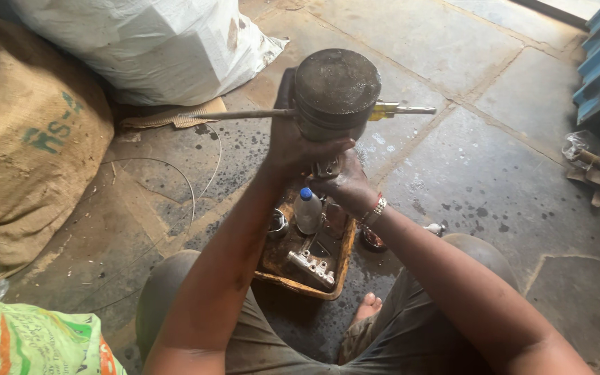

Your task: The person sits on the floor and uses a screwdriver to scrape and clean a metal engine cylinder head and a piston. They work over a plastic tray containing other parts and a bottle of liquid.

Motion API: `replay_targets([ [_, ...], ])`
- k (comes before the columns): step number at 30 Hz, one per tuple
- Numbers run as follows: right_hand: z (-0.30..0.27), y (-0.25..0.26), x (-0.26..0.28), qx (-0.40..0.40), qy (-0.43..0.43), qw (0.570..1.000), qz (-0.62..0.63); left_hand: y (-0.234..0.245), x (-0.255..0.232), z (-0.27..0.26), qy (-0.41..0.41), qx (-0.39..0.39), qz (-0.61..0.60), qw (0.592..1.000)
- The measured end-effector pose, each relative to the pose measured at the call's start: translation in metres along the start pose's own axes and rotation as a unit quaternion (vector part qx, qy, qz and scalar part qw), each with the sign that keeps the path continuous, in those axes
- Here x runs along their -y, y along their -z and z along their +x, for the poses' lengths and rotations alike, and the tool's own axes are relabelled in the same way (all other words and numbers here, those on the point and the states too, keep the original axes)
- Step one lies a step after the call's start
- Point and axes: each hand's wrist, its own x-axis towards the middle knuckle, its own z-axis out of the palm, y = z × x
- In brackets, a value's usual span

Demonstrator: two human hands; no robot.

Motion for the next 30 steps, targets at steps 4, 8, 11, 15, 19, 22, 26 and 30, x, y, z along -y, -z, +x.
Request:
replay_targets([
  [4, 0.002, -0.002, 0.000, -0.024, -0.035, 0.999, -0.003, 0.002, 0.001, -0.001, 0.027, -0.010, -0.051, 0.998],
  [8, 0.004, -0.003, 0.005, -0.016, -0.045, 0.998, 0.050, 0.005, 0.005, 0.001, 0.000, -0.012, -0.021, 1.000],
  [11, 0.003, -0.005, 0.008, 0.006, -0.028, 1.000, -0.011, 0.008, 0.007, 0.000, -0.003, -0.017, -0.030, 0.999],
  [15, 0.004, -0.009, 0.010, -0.045, -0.042, 0.997, -0.049, 0.010, 0.008, 0.000, 0.005, -0.020, -0.056, 0.998],
  [19, 0.004, -0.009, 0.004, -0.011, -0.064, 0.997, 0.047, 0.007, 0.007, 0.002, 0.024, -0.026, -0.059, 0.998],
  [22, 0.006, -0.010, -0.003, -0.024, -0.059, 0.996, 0.063, 0.006, 0.002, 0.000, 0.004, -0.026, -0.008, 1.000],
  [26, 0.006, -0.012, -0.008, -0.040, -0.045, 0.996, 0.060, 0.003, -0.002, -0.001, 0.008, -0.035, -0.042, 0.998],
  [30, 0.005, -0.012, -0.002, -0.087, -0.111, 0.990, -0.004, 0.003, 0.000, -0.001, 0.004, -0.036, -0.055, 0.998],
])
